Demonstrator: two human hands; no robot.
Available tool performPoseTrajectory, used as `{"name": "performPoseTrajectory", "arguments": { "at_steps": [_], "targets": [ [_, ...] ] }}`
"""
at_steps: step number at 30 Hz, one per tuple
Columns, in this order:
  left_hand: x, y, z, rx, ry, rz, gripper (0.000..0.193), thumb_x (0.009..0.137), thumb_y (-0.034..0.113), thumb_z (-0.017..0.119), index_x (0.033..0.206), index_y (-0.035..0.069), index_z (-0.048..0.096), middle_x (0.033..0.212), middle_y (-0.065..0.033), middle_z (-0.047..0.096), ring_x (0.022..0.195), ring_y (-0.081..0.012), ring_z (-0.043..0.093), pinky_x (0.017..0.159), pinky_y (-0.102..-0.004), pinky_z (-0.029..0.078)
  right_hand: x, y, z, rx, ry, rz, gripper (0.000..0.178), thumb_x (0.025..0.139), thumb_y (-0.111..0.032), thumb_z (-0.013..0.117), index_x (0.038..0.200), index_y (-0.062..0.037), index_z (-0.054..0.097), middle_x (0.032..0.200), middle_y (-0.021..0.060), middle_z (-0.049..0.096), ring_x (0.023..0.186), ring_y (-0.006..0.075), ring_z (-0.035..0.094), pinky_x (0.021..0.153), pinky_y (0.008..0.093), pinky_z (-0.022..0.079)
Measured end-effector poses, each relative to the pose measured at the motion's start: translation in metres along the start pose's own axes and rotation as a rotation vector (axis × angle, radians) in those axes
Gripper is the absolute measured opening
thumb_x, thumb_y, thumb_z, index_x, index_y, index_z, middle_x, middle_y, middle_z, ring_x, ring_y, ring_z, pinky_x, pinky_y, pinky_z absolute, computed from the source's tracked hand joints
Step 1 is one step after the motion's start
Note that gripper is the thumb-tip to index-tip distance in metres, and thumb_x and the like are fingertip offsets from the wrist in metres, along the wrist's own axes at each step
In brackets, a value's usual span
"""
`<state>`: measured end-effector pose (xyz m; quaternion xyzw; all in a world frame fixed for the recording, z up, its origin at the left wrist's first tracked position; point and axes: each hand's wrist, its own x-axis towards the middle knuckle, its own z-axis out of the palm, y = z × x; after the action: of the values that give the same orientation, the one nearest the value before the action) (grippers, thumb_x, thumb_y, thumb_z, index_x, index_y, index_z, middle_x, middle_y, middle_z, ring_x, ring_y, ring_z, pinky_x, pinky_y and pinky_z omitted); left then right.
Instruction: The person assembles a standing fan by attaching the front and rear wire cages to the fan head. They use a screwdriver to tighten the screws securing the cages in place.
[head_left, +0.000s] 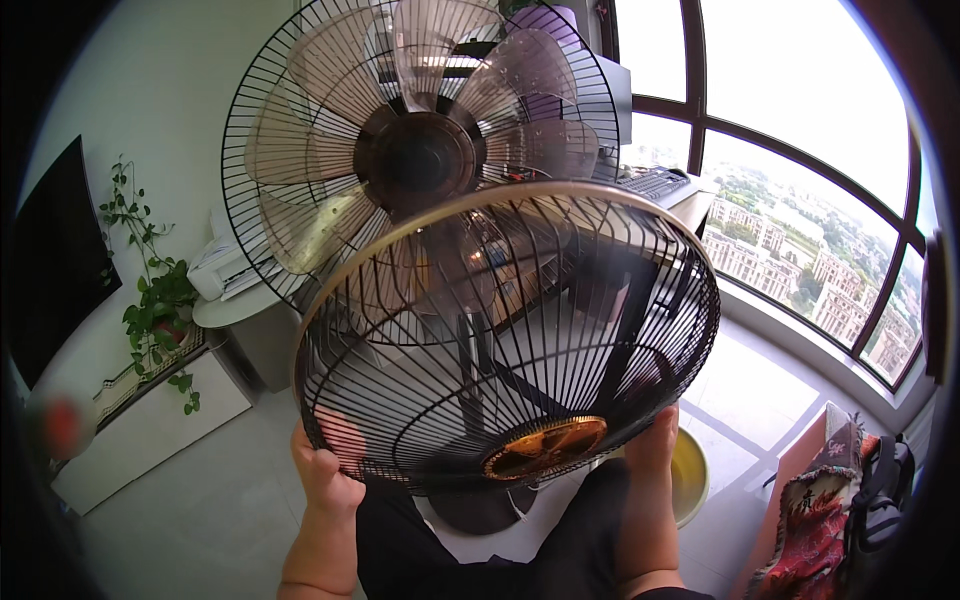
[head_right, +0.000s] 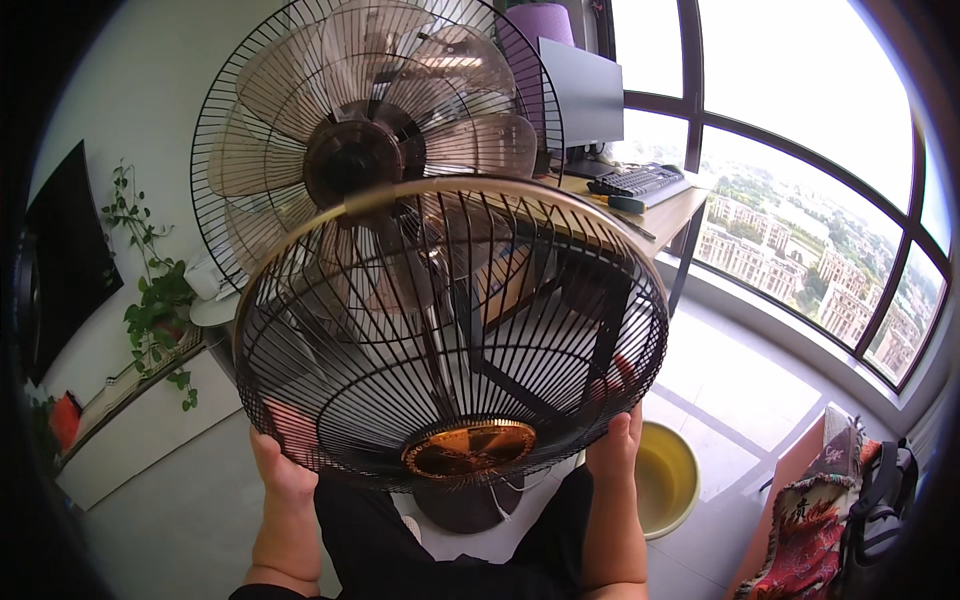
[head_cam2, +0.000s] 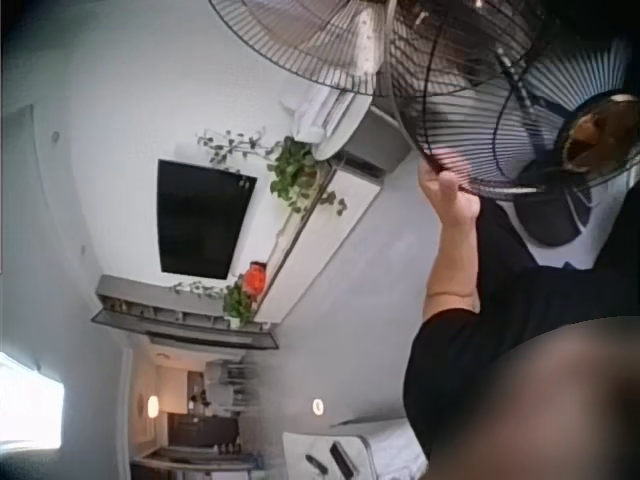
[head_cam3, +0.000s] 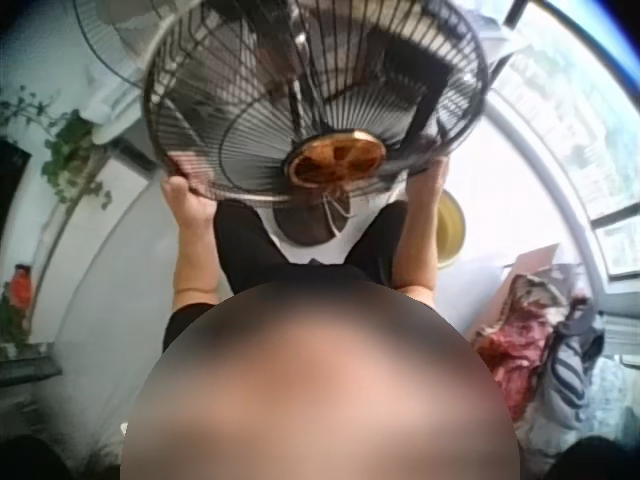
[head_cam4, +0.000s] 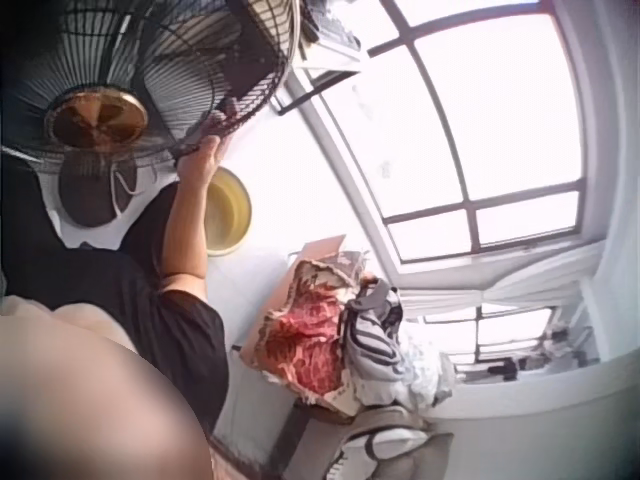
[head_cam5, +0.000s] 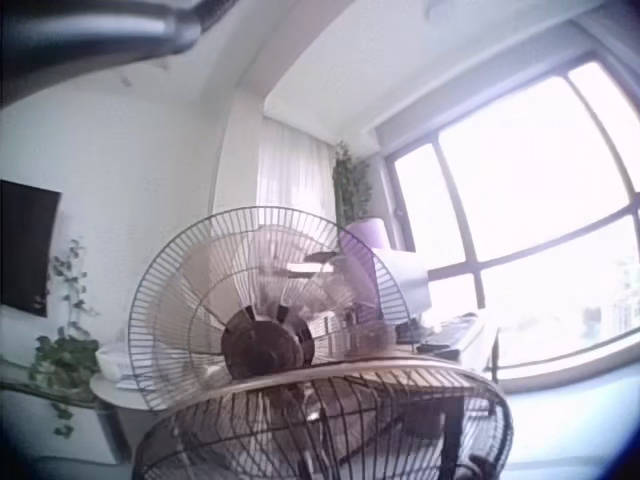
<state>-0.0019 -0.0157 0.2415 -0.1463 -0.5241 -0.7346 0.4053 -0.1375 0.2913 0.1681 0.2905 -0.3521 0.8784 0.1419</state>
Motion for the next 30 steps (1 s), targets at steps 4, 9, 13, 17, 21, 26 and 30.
{"name": "performPoseTrajectory", "arguments": {
  "at_steps": [4, 9, 13, 17, 21, 26, 30],
  "targets": [
    [0.031, 0.034, 0.015, 0.065, 0.087, 0.114, 0.066, 0.067, 0.058, 0.063, 0.098, 0.004, 0.042, 0.075, 0.0038, 0.04, 0.055, -0.0032, 0.033, 0.044, -0.0171, 0.026, 0.053, -0.022, 0.048, -0.027, 0.02, -0.078, 0.066, 0.081, -0.042, 0.056, 0.127, -0.0028, 0.03, 0.094, -0.0019, 0.048, 0.078, 0.0042, 0.046, 0.065, 0.0148, 0.039],
    [0.078, 0.073, 0.032, 0.193, 0.109, 0.356, 0.061, 0.08, 0.043, 0.057, 0.12, 0.002, 0.034, 0.085, 0.0017, 0.041, 0.064, -0.005, 0.035, 0.054, -0.0177, 0.033, 0.11, -0.067, 0.135, -0.234, 0.087, -0.081, 0.039, 0.089, -0.032, 0.045, 0.119, -0.0076, 0.039, 0.082, -0.002, 0.044, 0.057, 0.0007, 0.035, 0.045, 0.0142, 0.03],
    [0.105, 0.081, 0.047, 0.232, 0.087, 0.371, 0.052, 0.084, 0.037, 0.053, 0.119, 0.002, 0.038, 0.086, 0.0017, 0.043, 0.066, -0.0058, 0.036, 0.057, -0.0186, 0.034, 0.14, -0.086, 0.162, -0.269, 0.134, -0.071, 0.036, 0.087, -0.034, 0.047, 0.11, -0.0066, 0.045, 0.073, -0.0012, 0.041, 0.055, 0.0022, 0.035, 0.045, 0.0156, 0.03],
    [0.102, 0.075, 0.041, -0.065, 0.058, 0.155, 0.04, 0.087, 0.035, 0.048, 0.112, 0.004, 0.046, 0.078, 0.0033, 0.042, 0.061, -0.0049, 0.035, 0.051, -0.0186, 0.031, 0.131, -0.081, 0.139, -0.286, 0.156, 0.019, 0.033, 0.086, -0.034, 0.048, 0.106, -0.0074, 0.047, 0.062, -0.006, 0.034, 0.049, 0.002, 0.031, 0.042, 0.017, 0.026],
    [0.078, 0.059, 0.027, -0.191, 0.039, -0.075, 0.029, 0.087, 0.033, 0.048, 0.099, 0.006, 0.049, 0.063, 0.0059, 0.037, 0.05, -0.003, 0.029, 0.043, -0.017, 0.025, 0.114, -0.04, 0.076, -0.006, 0.06, 0.171, 0.033, 0.087, -0.038, 0.048, 0.103, -0.0083, 0.048, 0.064, -0.0063, 0.039, 0.048, 0.0018, 0.033, 0.042, 0.016, 0.027],
    [0.029, 0.011, 0.008, -0.094, 0.033, -0.092, 0.031, 0.086, 0.033, 0.052, 0.093, 0.003, 0.051, 0.063, 0.0042, 0.043, 0.049, -0.0024, 0.033, 0.042, -0.0157, 0.026, 0.057, 0.008, 0.02, 0.297, 0.249, 0.308, 0.041, 0.087, -0.047, 0.041, 0.09, -0.0081, 0.053, 0.069, -0.0017, 0.051, 0.056, 0.0097, 0.048, 0.049, 0.0212, 0.039],
    [-0.011, -0.012, -0.007, 0.068, 0.02, -0.067, 0.031, 0.086, 0.03, 0.053, 0.088, -0.001, 0.052, 0.066, 0.0043, 0.046, 0.052, -0.001, 0.035, 0.045, -0.014, 0.026, 0.007, 0.062, -0.03, 0.325, 0.385, 0.364, 0.034, 0.089, -0.036, 0.039, 0.09, -0.0042, 0.052, 0.076, 0.0041, 0.053, 0.072, 0.0159, 0.052, 0.066, 0.0286, 0.046]
  ]
}}
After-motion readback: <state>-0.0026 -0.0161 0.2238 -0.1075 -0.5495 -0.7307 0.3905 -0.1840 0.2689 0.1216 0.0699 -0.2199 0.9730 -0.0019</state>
